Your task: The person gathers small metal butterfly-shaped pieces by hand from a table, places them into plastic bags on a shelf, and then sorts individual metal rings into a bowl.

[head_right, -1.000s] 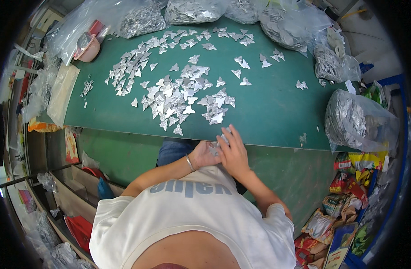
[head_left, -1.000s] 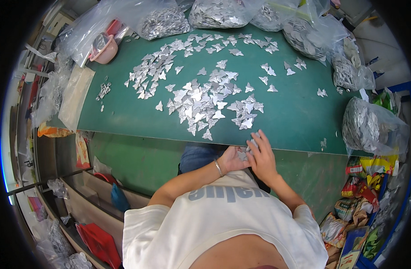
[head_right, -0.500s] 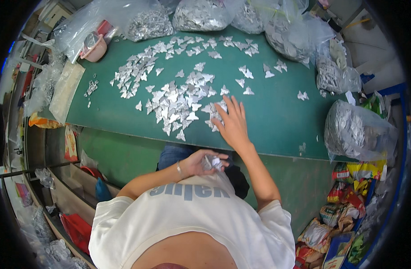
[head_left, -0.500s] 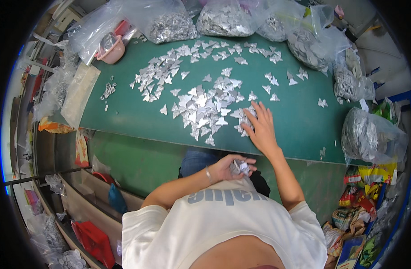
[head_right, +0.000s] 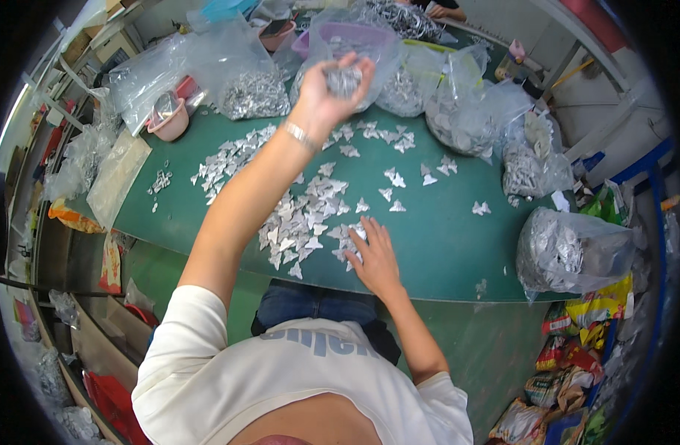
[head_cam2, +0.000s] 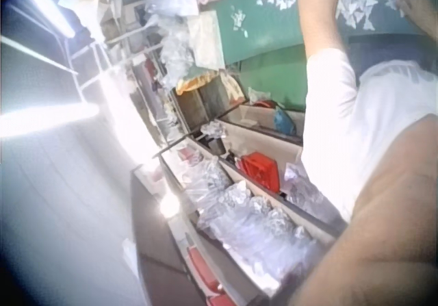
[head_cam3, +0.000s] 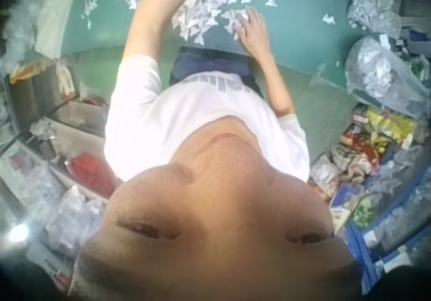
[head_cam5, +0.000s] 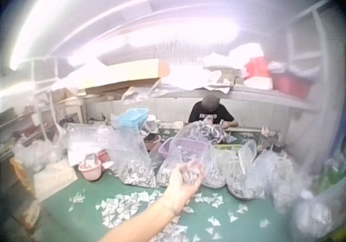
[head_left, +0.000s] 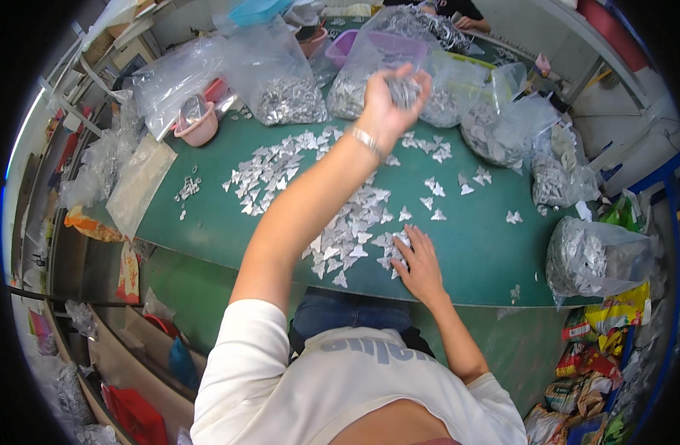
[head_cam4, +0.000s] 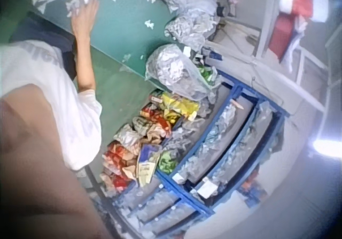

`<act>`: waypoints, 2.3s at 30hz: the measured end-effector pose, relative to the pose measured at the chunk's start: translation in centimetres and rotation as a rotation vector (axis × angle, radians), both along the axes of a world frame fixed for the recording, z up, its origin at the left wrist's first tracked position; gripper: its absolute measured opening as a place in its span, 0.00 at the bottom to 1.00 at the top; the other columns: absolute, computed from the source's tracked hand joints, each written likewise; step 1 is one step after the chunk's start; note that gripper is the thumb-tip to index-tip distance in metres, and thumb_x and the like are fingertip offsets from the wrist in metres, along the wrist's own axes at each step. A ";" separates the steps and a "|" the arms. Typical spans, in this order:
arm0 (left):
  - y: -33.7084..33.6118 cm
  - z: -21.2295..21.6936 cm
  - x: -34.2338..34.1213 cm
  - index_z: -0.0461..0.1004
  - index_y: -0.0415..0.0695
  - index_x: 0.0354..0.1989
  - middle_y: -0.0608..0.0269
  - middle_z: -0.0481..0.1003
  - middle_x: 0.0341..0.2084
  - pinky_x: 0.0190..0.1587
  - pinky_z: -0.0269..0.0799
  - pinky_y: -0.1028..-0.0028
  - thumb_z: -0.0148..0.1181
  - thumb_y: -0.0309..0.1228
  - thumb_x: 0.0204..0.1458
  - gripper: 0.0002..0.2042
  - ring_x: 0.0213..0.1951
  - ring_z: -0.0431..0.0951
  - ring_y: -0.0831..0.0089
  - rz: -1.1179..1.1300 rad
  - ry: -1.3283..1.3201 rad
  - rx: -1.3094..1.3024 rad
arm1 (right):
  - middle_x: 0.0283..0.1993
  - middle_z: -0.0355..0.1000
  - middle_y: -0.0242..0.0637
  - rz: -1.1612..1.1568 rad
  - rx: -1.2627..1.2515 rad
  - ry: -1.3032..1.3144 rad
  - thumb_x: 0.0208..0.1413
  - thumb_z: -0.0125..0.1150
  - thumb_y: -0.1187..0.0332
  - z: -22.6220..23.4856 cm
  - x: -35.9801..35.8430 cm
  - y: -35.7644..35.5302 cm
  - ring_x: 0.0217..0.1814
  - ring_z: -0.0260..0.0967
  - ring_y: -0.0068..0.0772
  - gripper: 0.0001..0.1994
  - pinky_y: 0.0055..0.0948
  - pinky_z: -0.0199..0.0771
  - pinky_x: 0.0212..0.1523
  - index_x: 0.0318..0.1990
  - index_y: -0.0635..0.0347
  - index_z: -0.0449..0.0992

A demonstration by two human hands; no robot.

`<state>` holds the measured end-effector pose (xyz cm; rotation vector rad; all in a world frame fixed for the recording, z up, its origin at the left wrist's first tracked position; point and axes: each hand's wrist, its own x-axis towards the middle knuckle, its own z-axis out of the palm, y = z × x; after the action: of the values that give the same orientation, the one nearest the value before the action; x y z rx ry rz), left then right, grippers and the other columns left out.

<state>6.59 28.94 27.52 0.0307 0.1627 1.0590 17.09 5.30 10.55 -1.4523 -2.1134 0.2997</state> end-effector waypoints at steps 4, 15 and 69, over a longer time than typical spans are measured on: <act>3.5 4.5 1.9 0.59 0.38 0.49 0.45 0.62 0.47 0.57 0.50 0.46 0.37 0.34 0.53 0.17 0.54 0.59 0.48 0.297 0.384 0.157 | 0.60 0.54 0.47 -0.004 0.011 0.021 0.48 0.58 0.63 -0.3 0.3 0.0 0.63 0.49 0.52 0.21 0.47 0.48 0.61 0.50 0.57 0.68; -18.7 -9.0 -6.6 0.71 0.40 0.44 0.63 0.74 0.36 0.39 0.69 0.76 0.46 0.34 0.57 0.13 0.38 0.73 0.75 -0.763 1.038 1.118 | 0.61 0.53 0.46 0.001 0.008 0.076 0.44 0.61 0.54 0.6 0.3 0.2 0.65 0.44 0.54 0.31 0.52 0.44 0.61 0.57 0.54 0.62; -29.8 -23.7 -8.8 0.67 0.38 0.45 0.48 0.69 0.46 0.51 0.67 0.60 0.46 0.32 0.52 0.15 0.46 0.72 0.60 -0.688 0.030 -0.405 | 0.45 0.69 0.44 -0.004 0.152 0.293 0.43 0.54 0.78 0.4 -1.9 -8.7 0.53 0.64 0.48 0.11 0.42 0.60 0.53 0.37 0.66 0.74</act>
<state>-2.18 -0.90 3.84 -0.2491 0.3613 0.3269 15.22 -3.40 10.95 -1.2432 -1.8554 0.3214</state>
